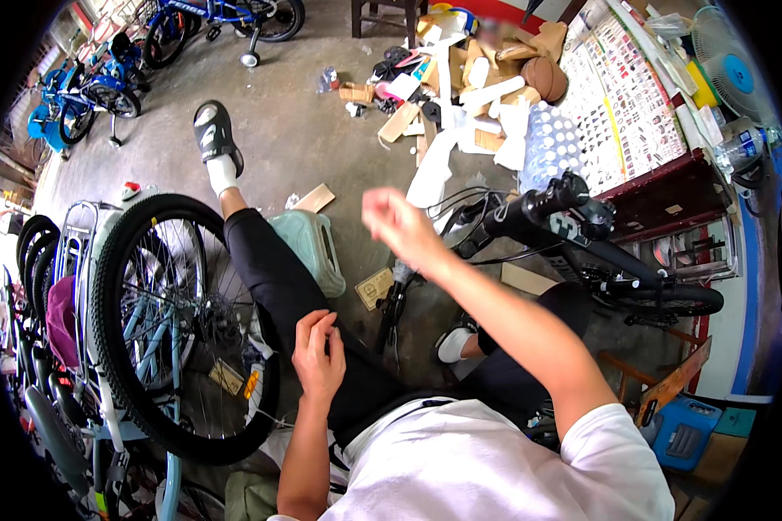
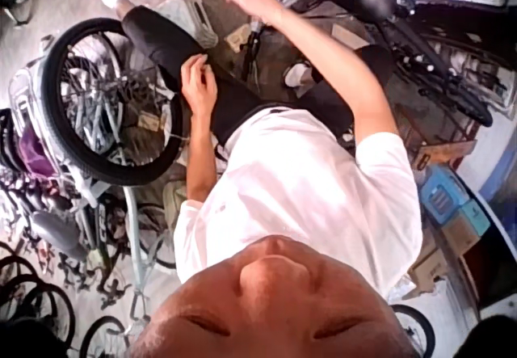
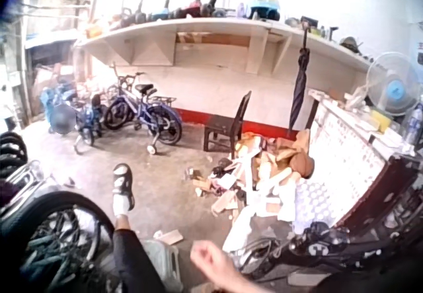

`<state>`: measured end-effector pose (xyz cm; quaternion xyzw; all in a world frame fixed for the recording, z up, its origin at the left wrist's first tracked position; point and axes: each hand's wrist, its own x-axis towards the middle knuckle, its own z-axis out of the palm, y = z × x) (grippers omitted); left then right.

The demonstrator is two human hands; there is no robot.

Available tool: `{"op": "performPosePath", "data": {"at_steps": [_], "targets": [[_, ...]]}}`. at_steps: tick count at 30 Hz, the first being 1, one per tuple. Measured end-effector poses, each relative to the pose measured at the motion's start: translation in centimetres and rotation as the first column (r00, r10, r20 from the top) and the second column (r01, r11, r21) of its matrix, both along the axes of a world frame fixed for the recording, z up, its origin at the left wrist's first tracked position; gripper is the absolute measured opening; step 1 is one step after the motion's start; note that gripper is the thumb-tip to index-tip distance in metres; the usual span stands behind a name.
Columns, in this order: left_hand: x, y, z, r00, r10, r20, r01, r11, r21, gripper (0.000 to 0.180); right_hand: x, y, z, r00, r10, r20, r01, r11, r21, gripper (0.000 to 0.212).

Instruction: The person unwraps foam packaging from a bicycle frame and begins assembling components near the headset by hand and using a thin tool to clear or adjust parts.

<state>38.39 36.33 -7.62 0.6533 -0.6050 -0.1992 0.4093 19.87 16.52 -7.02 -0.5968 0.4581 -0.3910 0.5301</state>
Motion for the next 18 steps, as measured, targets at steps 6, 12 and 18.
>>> {"op": "performPosePath", "data": {"at_steps": [6, 12, 18], "targets": [[-1.4, -2.0, -1.0, 0.991, -0.129, -0.033, 0.129, 0.992, -0.017, 0.022, -8.1, 16.3, -4.6, 0.973, -0.031, -0.228, 0.069, 0.984, 0.161, 0.021], [-2.9, -4.0, -4.8, 0.964, -0.259, -0.066, 0.266, 0.916, 0.299, 0.021, -16.0, 20.3, -3.7, 0.947, -0.268, -0.176, 0.308, 0.91, 0.276, 0.017], [-8.0, -9.4, -15.1, 0.949, -0.312, 0.046, 0.217, 0.753, 0.621, 0.036, -15.9, 19.5, -1.8, 0.95, -0.271, -0.154, 0.307, 0.899, 0.311, 0.017]]}}
